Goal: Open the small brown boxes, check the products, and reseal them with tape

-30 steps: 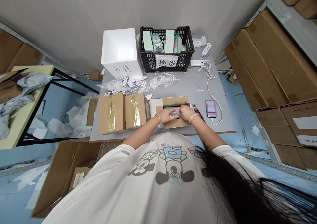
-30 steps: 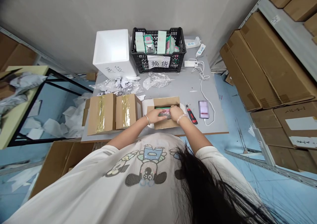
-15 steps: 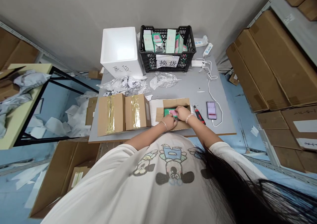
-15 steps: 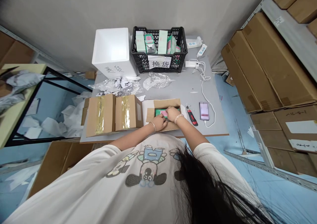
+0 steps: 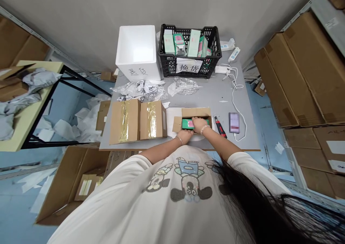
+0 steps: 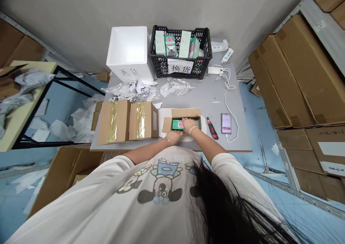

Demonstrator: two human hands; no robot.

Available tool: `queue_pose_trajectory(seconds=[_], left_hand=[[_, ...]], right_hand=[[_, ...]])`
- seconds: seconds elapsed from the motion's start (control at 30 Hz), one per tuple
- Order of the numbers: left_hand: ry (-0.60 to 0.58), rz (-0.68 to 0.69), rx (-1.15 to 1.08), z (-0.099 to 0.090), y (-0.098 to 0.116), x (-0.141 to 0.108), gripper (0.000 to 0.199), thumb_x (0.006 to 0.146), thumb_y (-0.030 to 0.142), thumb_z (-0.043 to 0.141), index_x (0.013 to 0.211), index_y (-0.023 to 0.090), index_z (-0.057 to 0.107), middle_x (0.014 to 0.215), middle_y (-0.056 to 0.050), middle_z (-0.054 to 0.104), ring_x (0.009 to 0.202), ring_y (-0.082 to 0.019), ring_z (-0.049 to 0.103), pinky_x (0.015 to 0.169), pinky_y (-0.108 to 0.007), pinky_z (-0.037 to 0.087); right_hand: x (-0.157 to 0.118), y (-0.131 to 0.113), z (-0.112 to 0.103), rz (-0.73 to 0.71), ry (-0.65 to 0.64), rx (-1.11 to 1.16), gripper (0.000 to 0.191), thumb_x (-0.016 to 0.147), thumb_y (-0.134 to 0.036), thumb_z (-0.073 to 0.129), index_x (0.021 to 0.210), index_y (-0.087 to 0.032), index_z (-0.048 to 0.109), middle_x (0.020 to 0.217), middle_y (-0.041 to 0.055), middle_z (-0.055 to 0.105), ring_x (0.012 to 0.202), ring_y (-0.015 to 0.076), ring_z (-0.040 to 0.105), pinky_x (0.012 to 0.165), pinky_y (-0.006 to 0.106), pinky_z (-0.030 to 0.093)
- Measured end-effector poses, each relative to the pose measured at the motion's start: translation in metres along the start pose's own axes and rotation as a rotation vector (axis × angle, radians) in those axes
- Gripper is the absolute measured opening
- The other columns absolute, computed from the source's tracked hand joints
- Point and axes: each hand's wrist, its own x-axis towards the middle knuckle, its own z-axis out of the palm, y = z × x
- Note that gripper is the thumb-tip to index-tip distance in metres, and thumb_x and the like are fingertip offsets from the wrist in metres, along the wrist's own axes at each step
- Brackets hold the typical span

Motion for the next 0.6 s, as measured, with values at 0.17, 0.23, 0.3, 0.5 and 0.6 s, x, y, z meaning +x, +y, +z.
queue_pose_trajectory(seconds=[0.17, 0.23, 0.3, 0.5, 0.6], left_hand=[[0.0, 0.0, 0.005, -0.002, 0.005, -0.002, 0.021, 0.095, 0.011, 0.044, 0.108, 0.009, 0.06, 0.097, -0.018, 0.07, 0.091, -0.024, 0.071, 0.077, -0.035, 0.053], [0.011, -0.008, 0.014, -0.006, 0.006, -0.002, 0.021, 0.095, 0.011, 0.044, 0.107, 0.009, 0.061, 0.098, -0.019, 0.07, 0.09, -0.025, 0.071, 0.076, -0.036, 0.053], [0.016, -0.021, 0.025, -0.011, 0.007, -0.002, 0.022, 0.095, 0.012, 0.043, 0.107, 0.009, 0.061, 0.097, -0.019, 0.07, 0.089, -0.025, 0.071, 0.075, -0.036, 0.054], [-0.028, -0.031, 0.017, -0.029, 0.006, 0.001, 0.023, 0.094, 0.01, 0.045, 0.109, 0.009, 0.063, 0.095, -0.016, 0.071, 0.088, -0.024, 0.071, 0.077, -0.037, 0.055], [-0.044, -0.041, 0.015, -0.033, 0.004, 0.005, 0.025, 0.093, 0.007, 0.044, 0.106, 0.009, 0.066, 0.096, -0.017, 0.071, 0.091, -0.025, 0.071, 0.08, -0.039, 0.056]], right_hand=[[-0.015, 0.013, -0.009, -0.06, 0.003, -0.017, 0.048, 0.077, -0.031, 0.069, 0.117, -0.01, 0.054, 0.113, 0.0198, 0.065, 0.099, 0.0305, 0.066, 0.082, 0.035, 0.049], [-0.022, 0.016, -0.013, -0.07, 0.023, -0.031, 0.046, 0.078, -0.032, 0.068, 0.116, -0.01, 0.055, 0.113, 0.0207, 0.066, 0.1, 0.0311, 0.066, 0.084, 0.035, 0.049], [-0.027, 0.018, -0.017, -0.075, 0.05, -0.037, 0.045, 0.079, -0.033, 0.066, 0.116, -0.009, 0.055, 0.112, 0.0213, 0.066, 0.101, 0.0313, 0.066, 0.084, 0.035, 0.048], [-0.042, 0.022, -0.024, -0.05, 0.107, -0.035, 0.045, 0.082, -0.035, 0.062, 0.116, -0.008, 0.055, 0.106, 0.0213, 0.068, 0.095, 0.0321, 0.066, 0.079, 0.035, 0.047], [-0.048, 0.025, -0.022, -0.058, 0.176, 0.01, 0.045, 0.082, -0.036, 0.06, 0.117, -0.009, 0.056, 0.108, 0.0211, 0.068, 0.095, 0.0321, 0.066, 0.079, 0.035, 0.047]])
